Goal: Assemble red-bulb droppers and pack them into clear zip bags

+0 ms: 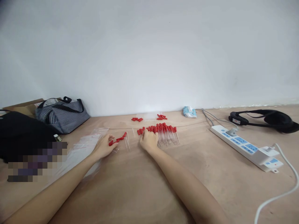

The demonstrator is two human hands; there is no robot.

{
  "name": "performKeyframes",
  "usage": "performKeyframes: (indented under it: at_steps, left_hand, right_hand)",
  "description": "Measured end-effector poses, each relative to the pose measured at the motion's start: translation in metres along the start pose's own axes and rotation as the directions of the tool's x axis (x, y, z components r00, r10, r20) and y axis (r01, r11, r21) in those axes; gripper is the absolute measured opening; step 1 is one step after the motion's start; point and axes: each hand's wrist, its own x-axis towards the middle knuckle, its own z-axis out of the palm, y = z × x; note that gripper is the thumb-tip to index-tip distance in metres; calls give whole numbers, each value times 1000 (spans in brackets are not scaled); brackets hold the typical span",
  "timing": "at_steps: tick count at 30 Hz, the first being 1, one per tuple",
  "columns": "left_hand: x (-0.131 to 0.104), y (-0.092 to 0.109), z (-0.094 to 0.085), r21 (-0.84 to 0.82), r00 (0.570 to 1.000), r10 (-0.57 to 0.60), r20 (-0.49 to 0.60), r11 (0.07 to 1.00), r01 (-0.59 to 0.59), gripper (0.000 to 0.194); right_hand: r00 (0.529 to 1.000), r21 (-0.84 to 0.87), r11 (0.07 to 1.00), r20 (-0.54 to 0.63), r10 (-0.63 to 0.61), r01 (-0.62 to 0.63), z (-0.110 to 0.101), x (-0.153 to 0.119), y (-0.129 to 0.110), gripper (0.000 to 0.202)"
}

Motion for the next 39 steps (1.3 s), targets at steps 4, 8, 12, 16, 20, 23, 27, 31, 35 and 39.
performKeyframes:
  at_steps: [4,8,12,16,20,23,27,31,35,39]
  left_hand:
    - [2,-4,3,-12,999,41,2,999,-41,15]
    - [3,-4,7,-32,998,66,-1,997,-66,9]
    - [1,2,11,-78,994,111,-10,991,-112,11]
    - [-4,12,15,-145,982,187,-17,971,-188,10]
    - [-6,15,21,-283,955,291,-50,913,-293,11]
    - [-5,12,26,-367,940,338,-53,869,-333,15]
    - [-4,9,29,-497,947,296,-128,807,-319,19]
    - [-6,13,30,-617,951,247,-184,724,-307,19]
    - [-13,23,29,-613,941,298,-158,717,-331,19]
    - [-26,40,22,-507,894,396,-211,737,-447,16]
  right_hand:
    - [1000,-46,999,8,13,-12,2,0,0,17]
    - [998,-6,998,0,-70,70,0,-6,-6,20]
    - [991,32,993,65,-115,113,1,-15,-25,25]
    - [984,-33,997,170,-60,66,5,-18,-38,30]
    - [976,-107,993,216,-28,52,4,-19,-39,28]
    - [970,-161,983,239,-44,84,-2,-20,-37,29]
    - [957,-224,957,263,-125,186,-13,-26,-31,26]
    - [941,-247,928,265,-211,277,-24,-41,-12,25]
    - [924,-233,912,269,-273,337,-38,-57,20,20]
    - [920,-135,925,224,-321,355,-50,-62,48,9]
